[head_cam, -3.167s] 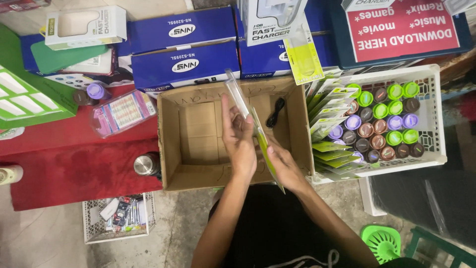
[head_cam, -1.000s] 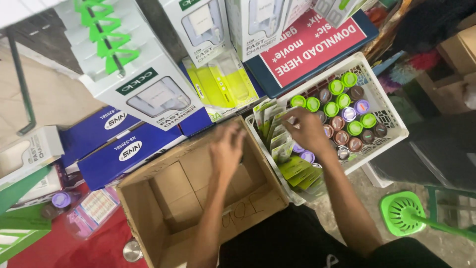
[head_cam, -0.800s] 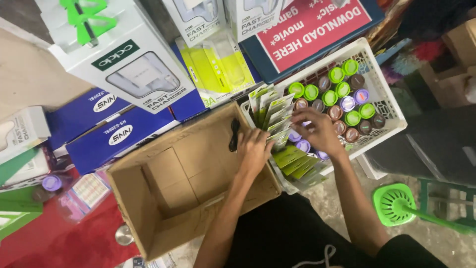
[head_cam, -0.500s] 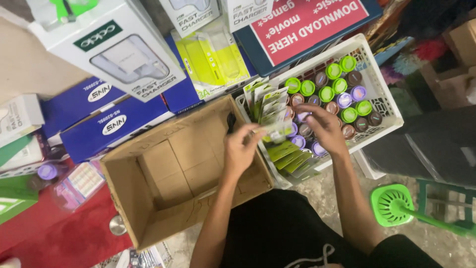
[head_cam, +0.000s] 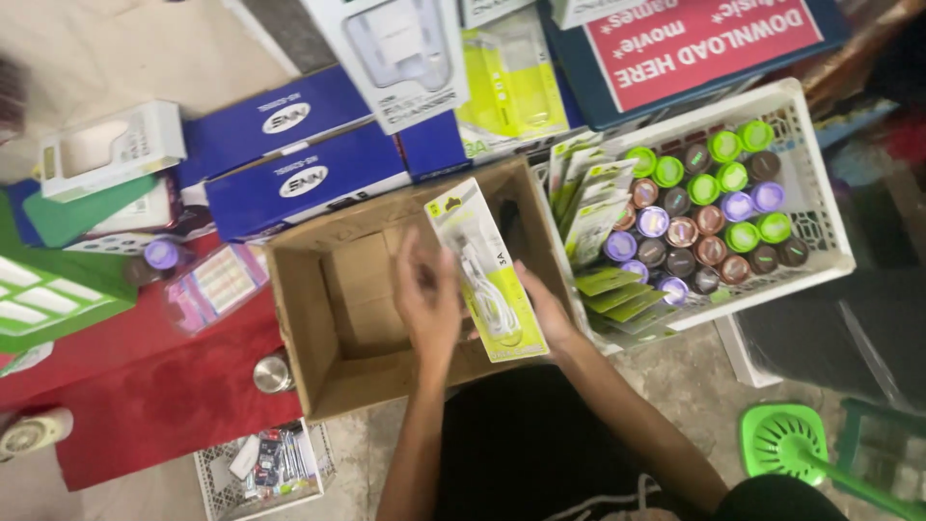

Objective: Sorting and organizing electronic accessories and small containers into boxes.

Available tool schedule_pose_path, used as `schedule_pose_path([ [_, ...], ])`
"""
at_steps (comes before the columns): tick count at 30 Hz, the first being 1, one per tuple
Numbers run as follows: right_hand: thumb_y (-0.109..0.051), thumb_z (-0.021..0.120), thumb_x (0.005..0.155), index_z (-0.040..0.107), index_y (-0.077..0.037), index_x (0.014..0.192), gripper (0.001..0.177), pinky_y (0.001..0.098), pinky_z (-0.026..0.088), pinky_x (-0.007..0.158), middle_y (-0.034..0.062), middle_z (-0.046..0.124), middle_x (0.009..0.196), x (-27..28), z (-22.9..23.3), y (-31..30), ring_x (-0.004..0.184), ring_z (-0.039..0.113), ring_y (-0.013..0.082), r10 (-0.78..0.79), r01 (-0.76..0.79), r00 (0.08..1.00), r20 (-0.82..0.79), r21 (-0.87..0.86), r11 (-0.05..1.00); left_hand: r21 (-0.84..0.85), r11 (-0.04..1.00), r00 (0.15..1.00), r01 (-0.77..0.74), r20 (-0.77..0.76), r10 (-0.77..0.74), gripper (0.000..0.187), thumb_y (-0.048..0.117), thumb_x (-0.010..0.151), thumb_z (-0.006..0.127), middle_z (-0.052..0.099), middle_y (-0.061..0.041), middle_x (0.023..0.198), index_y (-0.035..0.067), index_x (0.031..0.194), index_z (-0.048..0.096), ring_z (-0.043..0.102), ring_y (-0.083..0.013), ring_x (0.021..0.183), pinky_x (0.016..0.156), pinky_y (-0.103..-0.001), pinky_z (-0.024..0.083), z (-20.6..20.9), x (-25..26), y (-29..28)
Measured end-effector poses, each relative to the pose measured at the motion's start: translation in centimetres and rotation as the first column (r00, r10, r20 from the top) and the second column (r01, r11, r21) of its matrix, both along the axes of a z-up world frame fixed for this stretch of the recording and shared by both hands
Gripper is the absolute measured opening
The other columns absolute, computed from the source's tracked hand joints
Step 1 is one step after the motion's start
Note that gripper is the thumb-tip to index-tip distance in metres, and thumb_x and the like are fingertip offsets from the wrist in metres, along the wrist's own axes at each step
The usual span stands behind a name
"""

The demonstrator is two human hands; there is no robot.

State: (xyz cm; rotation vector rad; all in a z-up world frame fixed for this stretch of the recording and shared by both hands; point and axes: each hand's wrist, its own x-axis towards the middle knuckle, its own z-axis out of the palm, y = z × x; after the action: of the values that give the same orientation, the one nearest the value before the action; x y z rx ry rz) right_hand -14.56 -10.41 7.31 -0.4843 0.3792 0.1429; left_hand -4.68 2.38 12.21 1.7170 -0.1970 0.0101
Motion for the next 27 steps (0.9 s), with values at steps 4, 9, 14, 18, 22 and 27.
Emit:
schedule_pose_path([
  [4,-0.057,0.038,0.107,0.058,-0.003,0.140,0.067,0.0382,0.058,0.087,0.0183,0.067,0.121,0.0,-6.2,2.6,0.102,0.067,0.0272,-0.045,0.029,0.975,-0.220,-0.076,0.997,0.377,0.913,0.988,0.154,-0.084,-0.131,0.073,0.029,0.086,0.079,0.066,-0.020,0.107,0.006,0.148,0.048,0.069,-0.0279,0.080,0.067,-0.037,0.056,3.3,-2.5,0.9],
  [9,-0.048,0.040,0.105,0.058,-0.003,0.136,0.057,0.0329,0.057,0.086,0.0117,0.070,0.117,0.7,-3.4,3.5,0.101,0.069,0.0193,-0.095,0.036,0.981,-0.168,-0.326,0.945,0.454,0.870,0.979,0.195,-0.042,-0.197,0.065,0.027,0.101,0.053,0.059,-0.033,0.125,0.003,0.157,0.031,0.067,-0.0518,0.096,0.078,-0.057,0.056,-0.3,-3.2,0.6],
  [14,-0.049,0.039,0.106,0.059,0.000,0.135,0.060,0.0336,0.057,0.081,0.0140,0.070,0.113,0.0,-2.7,2.6,0.097,0.068,0.0213,-0.064,-0.050,0.967,-0.245,-0.431,0.901,0.387,0.896,0.976,0.216,-0.055,-0.211,0.064,0.024,0.103,0.051,0.058,-0.034,0.127,0.001,0.158,0.029,0.069,-0.0494,0.098,0.082,-0.054,0.057,-4.1,-1.7,-0.7],
  [18,-0.054,0.035,0.103,0.055,0.005,0.133,0.069,0.0428,0.063,0.075,0.0241,0.072,0.111,-2.0,-0.2,3.5,0.095,0.073,0.0313,0.001,-0.176,0.915,-0.404,-0.396,0.901,0.451,0.848,0.959,0.277,-0.180,-0.218,0.064,0.028,0.104,0.050,0.057,-0.034,0.129,0.002,0.158,0.028,0.068,-0.0485,0.099,0.085,-0.053,0.058,-6.5,0.9,-2.3],
  [22,-0.055,0.035,0.100,0.051,-0.001,0.141,0.070,0.0473,0.063,0.075,0.0195,0.068,0.124,-5.3,0.3,3.9,0.102,0.071,0.0340,-0.016,-0.155,0.892,-0.451,-0.339,0.928,0.472,0.821,0.939,0.323,-0.271,-0.213,0.065,0.031,0.103,0.050,0.062,-0.031,0.119,0.003,0.158,0.029,0.071,-0.0439,0.096,0.086,-0.051,0.058,-11.5,4.1,-4.1],
  [27,-0.061,0.032,0.098,0.047,0.000,0.146,0.079,0.0504,0.064,0.080,0.0217,0.066,0.131,-9.4,2.0,3.1,0.112,0.068,0.0385,-0.029,-0.103,0.881,-0.472,-0.250,0.963,0.441,0.706,0.791,0.554,-0.543,-0.281,0.060,0.037,0.108,0.042,0.072,-0.023,0.104,0.007,0.159,0.033,0.075,-0.0299,0.078,0.074,-0.041,0.062,-13.7,6.7,-6.3],
])
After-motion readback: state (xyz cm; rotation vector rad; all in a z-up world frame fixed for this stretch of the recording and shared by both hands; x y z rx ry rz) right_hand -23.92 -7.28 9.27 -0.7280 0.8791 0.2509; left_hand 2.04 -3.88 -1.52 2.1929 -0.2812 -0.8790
